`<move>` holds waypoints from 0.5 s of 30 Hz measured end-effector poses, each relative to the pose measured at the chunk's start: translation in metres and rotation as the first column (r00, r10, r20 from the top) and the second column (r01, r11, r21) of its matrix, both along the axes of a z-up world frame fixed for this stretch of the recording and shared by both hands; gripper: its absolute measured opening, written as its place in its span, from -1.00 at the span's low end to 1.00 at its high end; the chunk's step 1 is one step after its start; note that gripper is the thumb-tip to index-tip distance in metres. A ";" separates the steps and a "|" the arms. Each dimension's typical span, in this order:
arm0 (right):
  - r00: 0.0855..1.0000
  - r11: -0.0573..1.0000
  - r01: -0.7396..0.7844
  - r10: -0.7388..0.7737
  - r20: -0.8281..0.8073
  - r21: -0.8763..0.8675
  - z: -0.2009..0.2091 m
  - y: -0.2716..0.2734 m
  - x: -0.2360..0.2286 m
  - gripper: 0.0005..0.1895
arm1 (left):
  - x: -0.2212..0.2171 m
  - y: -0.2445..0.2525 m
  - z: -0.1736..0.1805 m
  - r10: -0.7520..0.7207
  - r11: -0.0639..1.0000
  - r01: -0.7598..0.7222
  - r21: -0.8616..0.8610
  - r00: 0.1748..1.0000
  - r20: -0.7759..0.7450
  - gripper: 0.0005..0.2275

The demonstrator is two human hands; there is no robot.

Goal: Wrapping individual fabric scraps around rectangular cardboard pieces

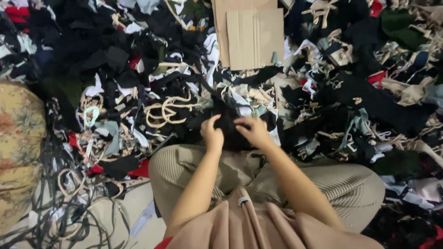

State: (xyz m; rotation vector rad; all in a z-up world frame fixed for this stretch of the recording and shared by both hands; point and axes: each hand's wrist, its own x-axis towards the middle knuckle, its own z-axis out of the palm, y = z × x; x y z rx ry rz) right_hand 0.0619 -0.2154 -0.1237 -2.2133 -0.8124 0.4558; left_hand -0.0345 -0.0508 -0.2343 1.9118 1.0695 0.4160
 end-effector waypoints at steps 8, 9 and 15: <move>0.998 0.987 -0.034 0.025 0.058 0.159 -0.027 -0.009 -0.014 -0.74 | 0.061 0.034 -0.011 -0.050 0.977 -0.008 -0.214 0.963 -0.263 -0.58; 0.996 0.972 -0.075 0.064 0.056 0.222 -0.024 -0.010 -0.012 -0.70 | 0.074 0.039 -0.014 -0.066 0.972 -0.024 -0.236 0.929 -0.365 -0.53; 0.986 0.932 -0.120 0.071 0.150 0.342 0.006 -0.002 0.004 -0.69 | 0.105 0.055 -0.019 0.084 0.910 -0.189 -0.368 0.955 -0.284 -0.57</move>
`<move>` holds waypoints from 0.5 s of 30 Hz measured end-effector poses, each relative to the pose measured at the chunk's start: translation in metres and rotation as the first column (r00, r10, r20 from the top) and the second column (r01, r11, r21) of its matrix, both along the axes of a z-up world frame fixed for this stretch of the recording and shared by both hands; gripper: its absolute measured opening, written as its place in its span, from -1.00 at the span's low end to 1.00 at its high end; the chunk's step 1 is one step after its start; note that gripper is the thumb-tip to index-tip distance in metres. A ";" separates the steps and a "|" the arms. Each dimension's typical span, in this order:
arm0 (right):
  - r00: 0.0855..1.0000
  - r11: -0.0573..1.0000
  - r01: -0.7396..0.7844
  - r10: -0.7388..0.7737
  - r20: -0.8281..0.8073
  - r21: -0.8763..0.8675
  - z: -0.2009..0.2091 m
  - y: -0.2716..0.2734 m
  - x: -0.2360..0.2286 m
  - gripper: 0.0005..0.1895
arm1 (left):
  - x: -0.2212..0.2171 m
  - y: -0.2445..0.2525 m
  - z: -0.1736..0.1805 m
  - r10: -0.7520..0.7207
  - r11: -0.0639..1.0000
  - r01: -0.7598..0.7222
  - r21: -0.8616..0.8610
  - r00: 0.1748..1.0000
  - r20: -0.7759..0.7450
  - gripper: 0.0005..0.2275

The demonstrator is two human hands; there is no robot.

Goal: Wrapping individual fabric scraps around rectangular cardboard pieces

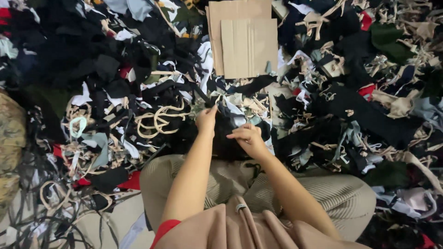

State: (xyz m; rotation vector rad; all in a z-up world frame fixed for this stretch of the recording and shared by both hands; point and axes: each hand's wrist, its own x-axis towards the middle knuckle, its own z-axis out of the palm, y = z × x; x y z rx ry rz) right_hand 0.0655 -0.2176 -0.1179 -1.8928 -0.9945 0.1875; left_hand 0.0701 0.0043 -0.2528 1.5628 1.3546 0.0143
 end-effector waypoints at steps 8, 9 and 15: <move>0.757 0.937 0.301 -0.347 -0.553 -0.176 0.031 0.052 0.039 -0.62 | -0.045 -0.054 0.182 -0.505 0.666 0.004 0.746 0.739 0.446 -0.94; 0.436 0.904 0.409 -0.312 -0.844 -0.123 0.053 0.065 0.036 -0.33 | -0.055 -0.063 0.190 -0.612 0.577 0.066 0.814 0.695 0.378 -0.94; 0.654 0.970 0.191 -0.012 -0.756 0.150 0.033 0.072 0.054 -0.64 | -0.057 -0.075 0.117 0.037 0.995 0.011 -0.098 0.879 0.475 -0.76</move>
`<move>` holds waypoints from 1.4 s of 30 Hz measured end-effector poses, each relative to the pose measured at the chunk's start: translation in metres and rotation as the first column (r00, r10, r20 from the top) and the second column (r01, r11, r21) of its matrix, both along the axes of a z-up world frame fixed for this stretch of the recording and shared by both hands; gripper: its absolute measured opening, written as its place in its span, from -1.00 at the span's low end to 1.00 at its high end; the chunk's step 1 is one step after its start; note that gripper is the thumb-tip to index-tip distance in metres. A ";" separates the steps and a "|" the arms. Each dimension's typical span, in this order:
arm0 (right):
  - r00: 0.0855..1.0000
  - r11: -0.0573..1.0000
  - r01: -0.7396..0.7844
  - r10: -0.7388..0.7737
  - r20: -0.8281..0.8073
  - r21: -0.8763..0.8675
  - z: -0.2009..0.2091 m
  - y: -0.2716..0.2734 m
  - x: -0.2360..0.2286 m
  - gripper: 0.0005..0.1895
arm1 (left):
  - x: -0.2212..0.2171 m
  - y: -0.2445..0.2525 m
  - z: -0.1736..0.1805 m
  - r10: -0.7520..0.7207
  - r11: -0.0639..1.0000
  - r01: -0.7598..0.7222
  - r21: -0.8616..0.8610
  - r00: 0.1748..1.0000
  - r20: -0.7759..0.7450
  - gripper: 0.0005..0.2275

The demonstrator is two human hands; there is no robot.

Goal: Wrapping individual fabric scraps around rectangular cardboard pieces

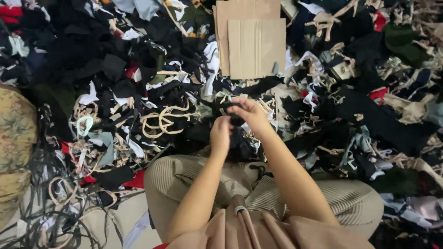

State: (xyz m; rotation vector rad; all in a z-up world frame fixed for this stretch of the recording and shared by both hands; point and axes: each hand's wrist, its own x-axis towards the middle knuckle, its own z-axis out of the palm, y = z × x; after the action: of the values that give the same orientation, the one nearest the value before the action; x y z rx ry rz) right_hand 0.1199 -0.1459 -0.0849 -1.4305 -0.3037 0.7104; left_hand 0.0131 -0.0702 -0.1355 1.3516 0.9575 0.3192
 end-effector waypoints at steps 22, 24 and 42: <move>0.976 0.961 -0.218 0.211 -0.063 -0.170 0.035 -0.077 -0.022 -0.64 | -0.019 0.019 0.047 0.193 0.856 0.003 -0.517 0.926 0.326 -0.56; 0.970 0.935 -0.240 0.243 -0.021 -0.262 -0.003 -0.089 -0.016 -0.69 | -0.013 0.016 0.042 -0.086 0.985 0.068 0.159 0.990 0.113 -0.79; 0.955 0.863 -0.165 0.260 0.139 -0.477 0.032 -0.054 0.005 -0.48 | -0.006 -0.016 0.107 -0.333 0.907 0.305 0.291 0.941 0.051 -0.67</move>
State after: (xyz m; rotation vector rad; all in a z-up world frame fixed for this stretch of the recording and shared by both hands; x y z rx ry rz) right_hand 0.1253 -0.1998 -0.0532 -1.9523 -0.4790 0.8595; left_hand 0.0071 -0.0863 -0.0289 1.7086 0.6059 0.2740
